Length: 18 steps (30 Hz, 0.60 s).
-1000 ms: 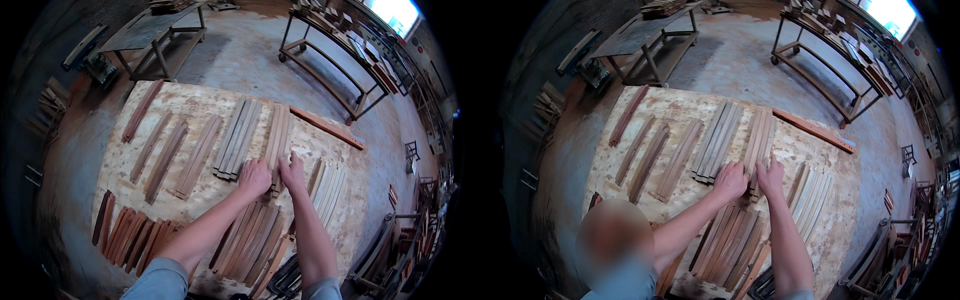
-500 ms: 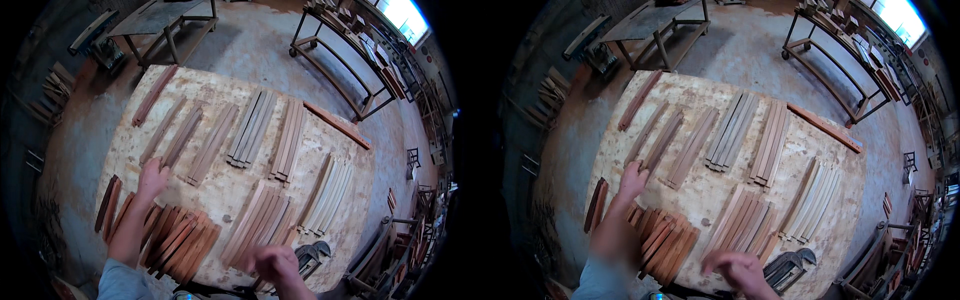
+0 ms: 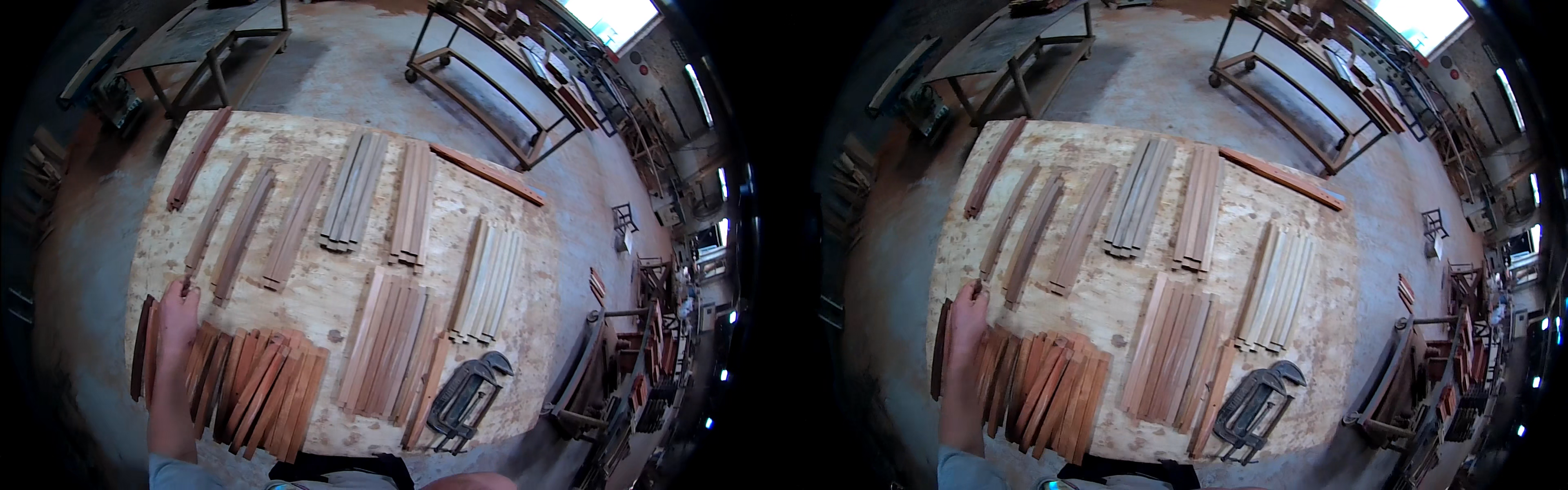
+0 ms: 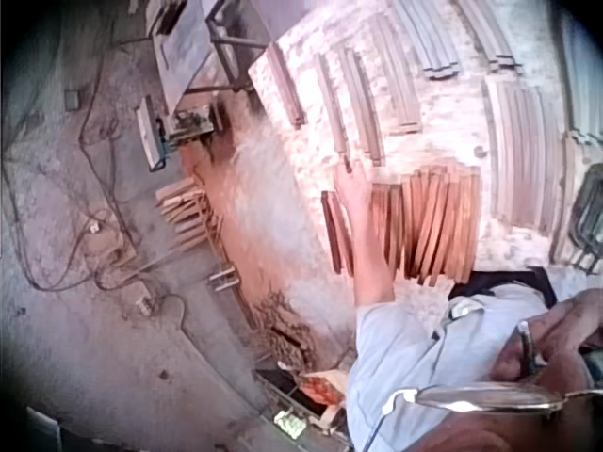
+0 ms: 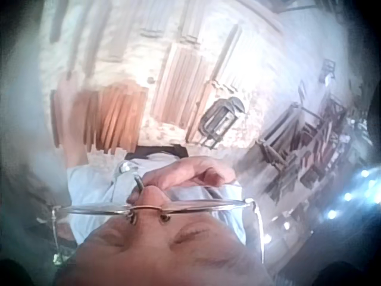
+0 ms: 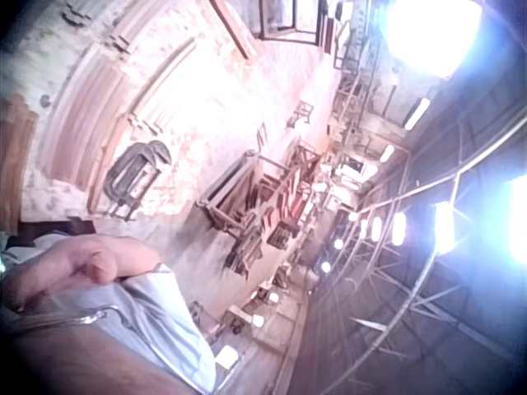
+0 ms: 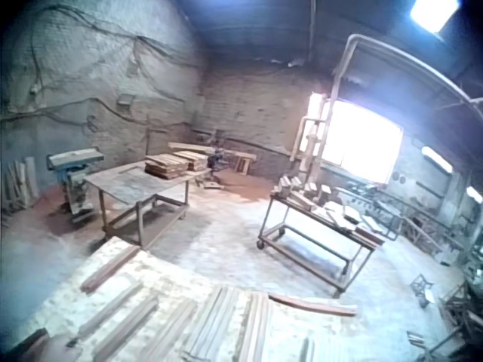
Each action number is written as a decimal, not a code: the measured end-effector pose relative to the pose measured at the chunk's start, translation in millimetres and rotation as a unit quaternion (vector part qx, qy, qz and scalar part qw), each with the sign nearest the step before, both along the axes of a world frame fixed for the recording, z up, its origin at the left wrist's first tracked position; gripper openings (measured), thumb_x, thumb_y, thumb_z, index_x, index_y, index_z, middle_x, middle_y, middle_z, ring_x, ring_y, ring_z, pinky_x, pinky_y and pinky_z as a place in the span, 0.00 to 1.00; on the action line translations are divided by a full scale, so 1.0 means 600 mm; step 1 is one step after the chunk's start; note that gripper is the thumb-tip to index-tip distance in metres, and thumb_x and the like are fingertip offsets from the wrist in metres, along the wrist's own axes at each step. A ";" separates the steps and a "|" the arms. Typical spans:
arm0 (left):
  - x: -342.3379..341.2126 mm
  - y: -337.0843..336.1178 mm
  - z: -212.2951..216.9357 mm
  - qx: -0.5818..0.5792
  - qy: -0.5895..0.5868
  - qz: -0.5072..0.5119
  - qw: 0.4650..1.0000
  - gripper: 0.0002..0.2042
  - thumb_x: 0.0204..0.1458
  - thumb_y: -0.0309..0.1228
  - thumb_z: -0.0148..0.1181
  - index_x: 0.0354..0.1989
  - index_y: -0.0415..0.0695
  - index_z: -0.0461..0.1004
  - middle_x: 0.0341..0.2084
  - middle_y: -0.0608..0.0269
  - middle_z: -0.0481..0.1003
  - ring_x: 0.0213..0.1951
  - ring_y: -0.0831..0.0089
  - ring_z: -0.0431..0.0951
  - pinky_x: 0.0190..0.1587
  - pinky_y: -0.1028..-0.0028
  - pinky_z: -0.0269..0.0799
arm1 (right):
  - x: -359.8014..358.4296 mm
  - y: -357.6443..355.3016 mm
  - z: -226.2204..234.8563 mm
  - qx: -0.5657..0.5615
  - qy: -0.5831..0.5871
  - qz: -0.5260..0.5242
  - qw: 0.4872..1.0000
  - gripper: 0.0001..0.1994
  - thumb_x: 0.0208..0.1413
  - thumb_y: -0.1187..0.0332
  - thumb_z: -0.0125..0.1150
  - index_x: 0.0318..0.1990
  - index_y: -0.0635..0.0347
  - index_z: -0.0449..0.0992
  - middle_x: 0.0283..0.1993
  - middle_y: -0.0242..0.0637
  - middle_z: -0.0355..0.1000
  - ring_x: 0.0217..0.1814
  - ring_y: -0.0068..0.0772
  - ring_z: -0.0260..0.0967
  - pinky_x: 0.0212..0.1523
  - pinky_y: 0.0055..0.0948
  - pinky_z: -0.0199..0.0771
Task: The person sorts and arranges multiple wooden strips on a workbench by color and size. They pick up strips, align them, and place them into neat piles while occasionally moving a clamp aside.
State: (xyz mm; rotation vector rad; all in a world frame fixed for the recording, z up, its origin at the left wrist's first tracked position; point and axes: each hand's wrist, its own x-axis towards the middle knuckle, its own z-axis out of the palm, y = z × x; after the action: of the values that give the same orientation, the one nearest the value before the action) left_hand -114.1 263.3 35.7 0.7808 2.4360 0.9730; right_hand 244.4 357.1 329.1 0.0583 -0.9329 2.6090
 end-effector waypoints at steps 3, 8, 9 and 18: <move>-0.008 -0.033 -0.006 0.032 0.015 0.004 0.999 0.20 0.56 0.28 0.54 0.55 0.31 0.72 0.46 0.46 0.76 0.47 0.60 0.77 0.52 0.67 0.71 | 0.020 -0.031 -0.003 0.013 -0.011 -0.015 1.000 0.33 0.62 0.37 0.48 0.47 0.65 0.75 0.43 0.55 0.75 0.45 0.52 0.72 0.48 0.47 0.71; 0.003 -0.088 0.016 0.008 0.021 -0.018 1.000 0.20 0.57 0.28 0.54 0.56 0.31 0.71 0.48 0.47 0.76 0.50 0.60 0.76 0.54 0.67 0.70 | 0.099 -0.109 -0.084 0.014 -0.120 -0.086 0.989 0.35 0.61 0.35 0.47 0.48 0.65 0.75 0.45 0.57 0.74 0.47 0.54 0.71 0.50 0.49 0.70; 0.014 -0.097 0.026 0.005 0.009 -0.016 1.000 0.20 0.57 0.28 0.54 0.57 0.31 0.70 0.49 0.47 0.76 0.51 0.61 0.76 0.55 0.68 0.70 | 0.123 -0.123 -0.120 0.015 -0.146 -0.123 0.982 0.33 0.63 0.37 0.47 0.52 0.62 0.74 0.52 0.58 0.72 0.49 0.50 0.71 0.51 0.47 0.71; 0.098 -0.223 0.076 -0.035 0.097 -0.033 0.994 0.18 0.55 0.32 0.57 0.49 0.31 0.74 0.41 0.41 0.78 0.46 0.51 0.79 0.50 0.62 0.73 | 0.283 -0.164 -0.306 -0.101 -0.278 -0.505 0.811 0.07 0.62 0.82 0.49 0.44 0.61 0.70 0.35 0.43 0.73 0.31 0.33 0.73 0.30 0.35 0.80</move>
State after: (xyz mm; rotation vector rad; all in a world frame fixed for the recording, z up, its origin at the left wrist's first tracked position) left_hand -55.3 129.3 81.3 0.9662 2.5745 0.8156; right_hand 414.2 258.6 145.6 -1.0185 -0.5653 1.6641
